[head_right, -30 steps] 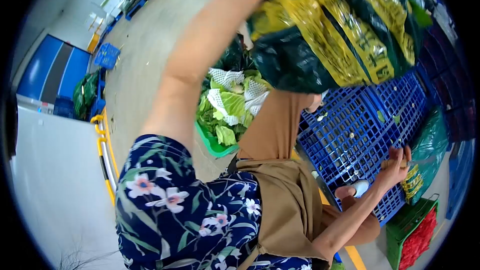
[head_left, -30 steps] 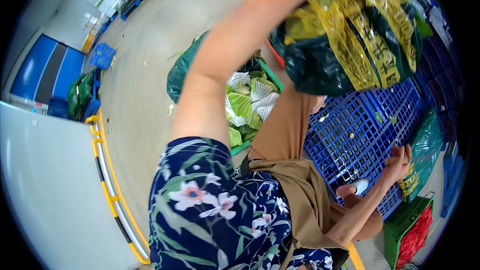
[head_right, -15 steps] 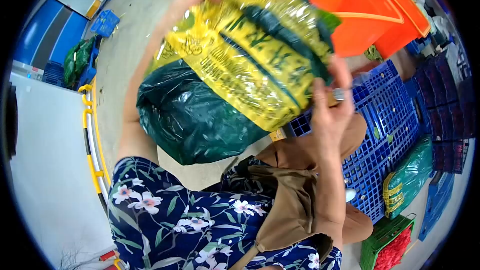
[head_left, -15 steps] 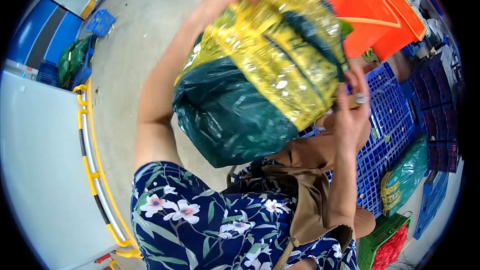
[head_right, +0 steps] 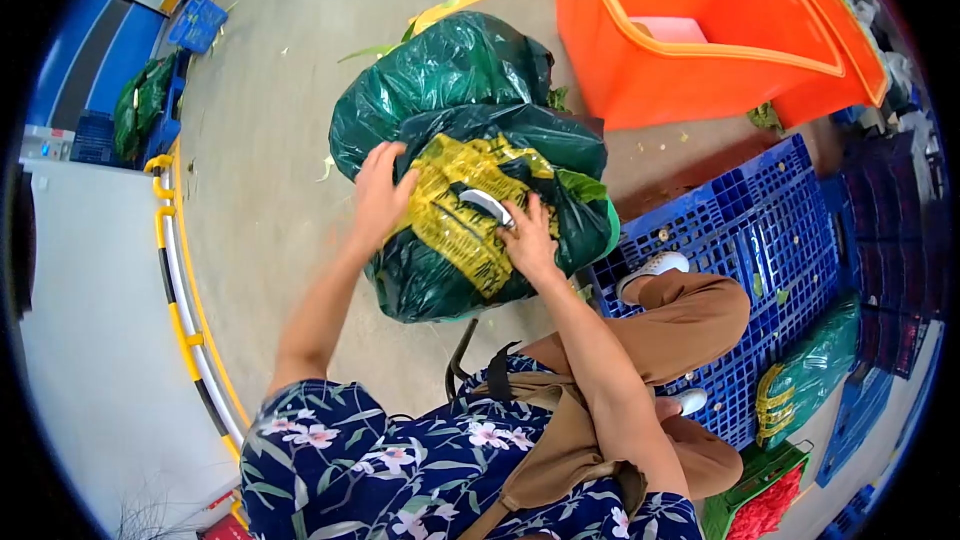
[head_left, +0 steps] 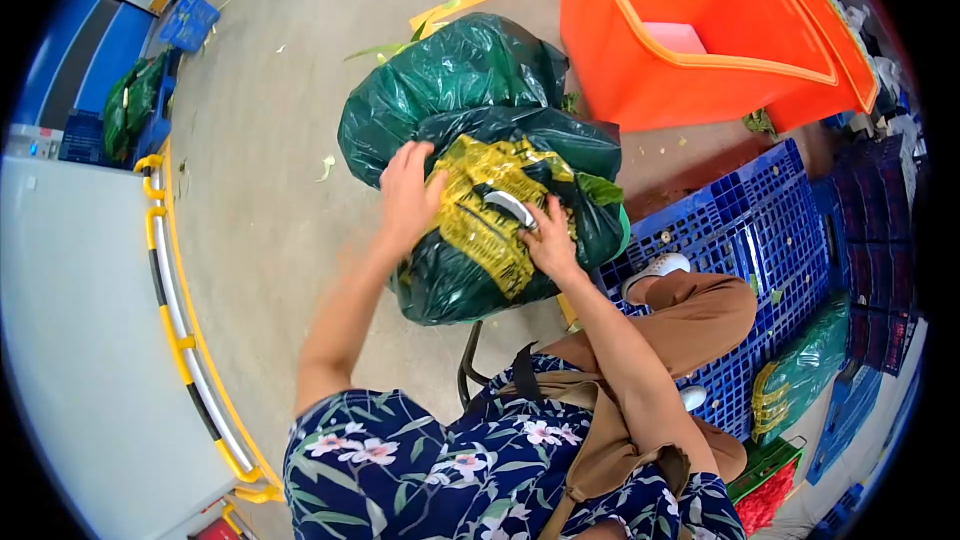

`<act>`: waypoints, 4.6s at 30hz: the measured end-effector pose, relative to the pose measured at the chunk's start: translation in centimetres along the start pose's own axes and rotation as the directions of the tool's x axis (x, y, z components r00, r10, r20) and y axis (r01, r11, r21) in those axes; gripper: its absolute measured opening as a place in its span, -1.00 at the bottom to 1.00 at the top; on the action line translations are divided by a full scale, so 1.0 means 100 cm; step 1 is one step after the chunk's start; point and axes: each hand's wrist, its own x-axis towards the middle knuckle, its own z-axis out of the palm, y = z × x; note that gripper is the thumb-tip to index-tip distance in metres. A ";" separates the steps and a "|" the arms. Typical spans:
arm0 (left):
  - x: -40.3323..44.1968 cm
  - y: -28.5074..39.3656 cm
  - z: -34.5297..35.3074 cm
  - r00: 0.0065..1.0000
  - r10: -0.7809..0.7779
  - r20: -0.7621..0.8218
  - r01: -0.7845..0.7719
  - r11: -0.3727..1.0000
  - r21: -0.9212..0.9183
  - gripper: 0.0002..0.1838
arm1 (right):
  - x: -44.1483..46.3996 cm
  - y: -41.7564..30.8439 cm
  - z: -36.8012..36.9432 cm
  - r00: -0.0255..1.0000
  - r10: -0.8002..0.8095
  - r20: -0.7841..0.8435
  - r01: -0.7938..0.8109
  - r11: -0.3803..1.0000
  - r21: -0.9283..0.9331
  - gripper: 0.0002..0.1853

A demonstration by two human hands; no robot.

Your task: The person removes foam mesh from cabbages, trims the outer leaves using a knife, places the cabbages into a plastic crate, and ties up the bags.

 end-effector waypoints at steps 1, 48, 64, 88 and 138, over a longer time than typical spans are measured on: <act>-0.023 0.031 -0.021 0.997 0.073 -0.040 -0.072 0.997 0.011 -0.63 | 0.004 -0.003 -0.006 1.000 0.019 0.000 -0.019 1.000 0.012 -0.52; -0.002 0.043 0.101 0.372 -0.326 0.869 -0.455 0.752 0.477 -0.26 | -0.338 0.081 -0.364 0.746 0.559 -0.362 -0.296 0.765 0.572 -0.67; -0.131 0.691 0.489 -0.165 0.364 0.917 -0.234 0.888 -0.395 -0.12 | -0.646 0.500 -0.304 -0.282 0.948 -0.147 0.388 0.253 0.887 -0.82; -0.399 0.814 0.773 -0.374 0.415 0.829 0.617 0.779 -0.112 -0.03 | -0.614 0.781 -0.388 -0.261 0.948 -0.180 0.901 0.307 0.308 -0.72; 0.308 0.320 0.381 0.890 0.286 0.354 -0.410 0.841 0.352 -0.68 | -0.293 0.285 -0.019 0.496 0.687 0.530 0.522 -0.724 0.450 -0.75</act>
